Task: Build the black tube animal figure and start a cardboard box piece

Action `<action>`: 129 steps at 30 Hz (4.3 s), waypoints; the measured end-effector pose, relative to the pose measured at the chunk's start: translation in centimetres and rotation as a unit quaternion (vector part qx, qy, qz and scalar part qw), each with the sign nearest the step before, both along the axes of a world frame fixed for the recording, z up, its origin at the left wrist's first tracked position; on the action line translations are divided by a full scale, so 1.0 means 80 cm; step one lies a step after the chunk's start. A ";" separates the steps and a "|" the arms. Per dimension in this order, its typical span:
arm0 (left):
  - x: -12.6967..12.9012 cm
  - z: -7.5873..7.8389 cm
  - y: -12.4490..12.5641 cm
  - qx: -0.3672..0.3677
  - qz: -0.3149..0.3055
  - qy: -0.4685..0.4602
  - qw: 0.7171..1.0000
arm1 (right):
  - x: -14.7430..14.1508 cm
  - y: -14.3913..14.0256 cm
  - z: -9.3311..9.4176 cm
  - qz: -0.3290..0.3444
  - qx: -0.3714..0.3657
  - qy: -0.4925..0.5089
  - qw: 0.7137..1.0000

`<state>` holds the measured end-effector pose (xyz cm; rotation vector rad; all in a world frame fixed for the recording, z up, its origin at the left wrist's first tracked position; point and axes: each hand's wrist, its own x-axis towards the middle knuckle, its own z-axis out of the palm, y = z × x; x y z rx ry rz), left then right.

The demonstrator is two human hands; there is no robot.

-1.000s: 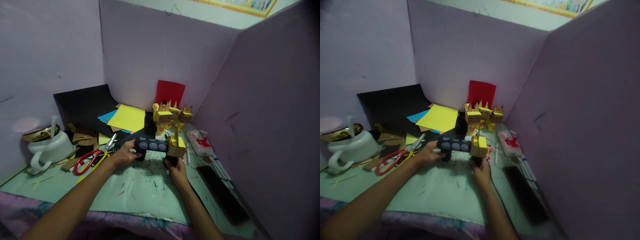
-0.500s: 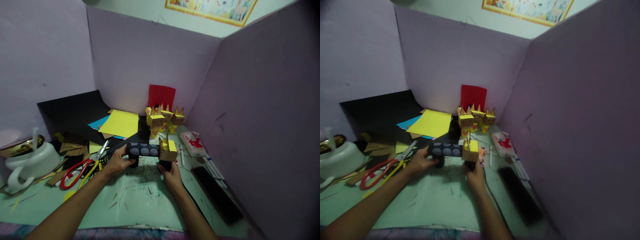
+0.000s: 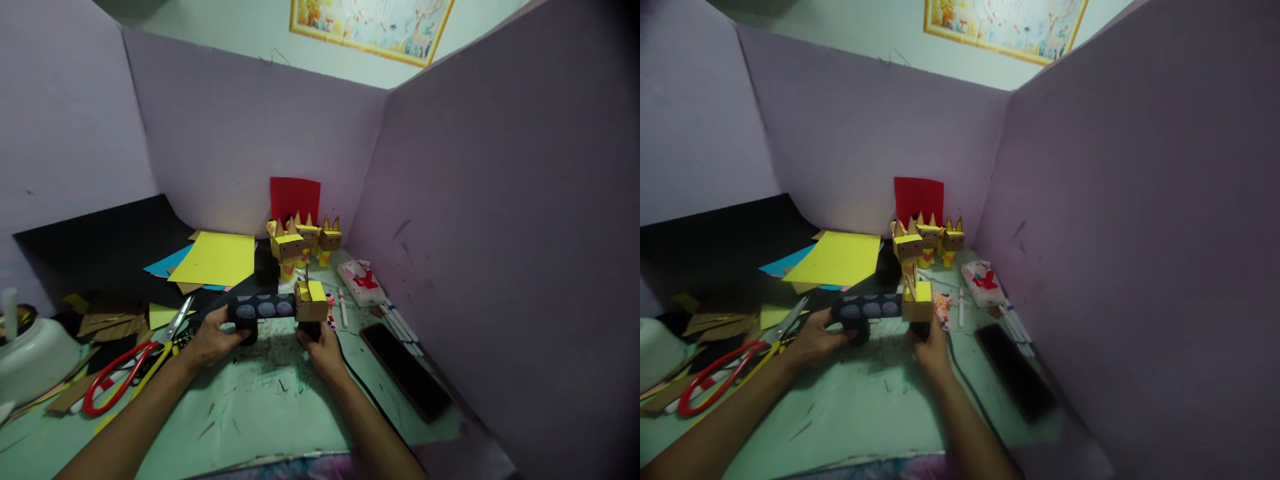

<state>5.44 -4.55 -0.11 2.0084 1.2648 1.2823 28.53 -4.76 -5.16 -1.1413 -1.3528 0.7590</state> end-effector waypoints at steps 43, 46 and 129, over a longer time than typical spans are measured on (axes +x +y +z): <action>-0.003 0.004 -0.006 -0.076 -0.061 -0.044 0.994 | 0.006 -0.001 -0.003 -0.017 -0.079 -0.052 0.995; -0.004 0.005 -0.008 -0.069 -0.065 -0.049 0.994 | 0.007 0.001 -0.007 -0.015 -0.076 -0.046 0.996; -0.025 -0.010 -0.008 0.007 -0.011 -0.081 0.997 | 0.019 -0.008 0.011 -0.119 -0.021 0.006 0.993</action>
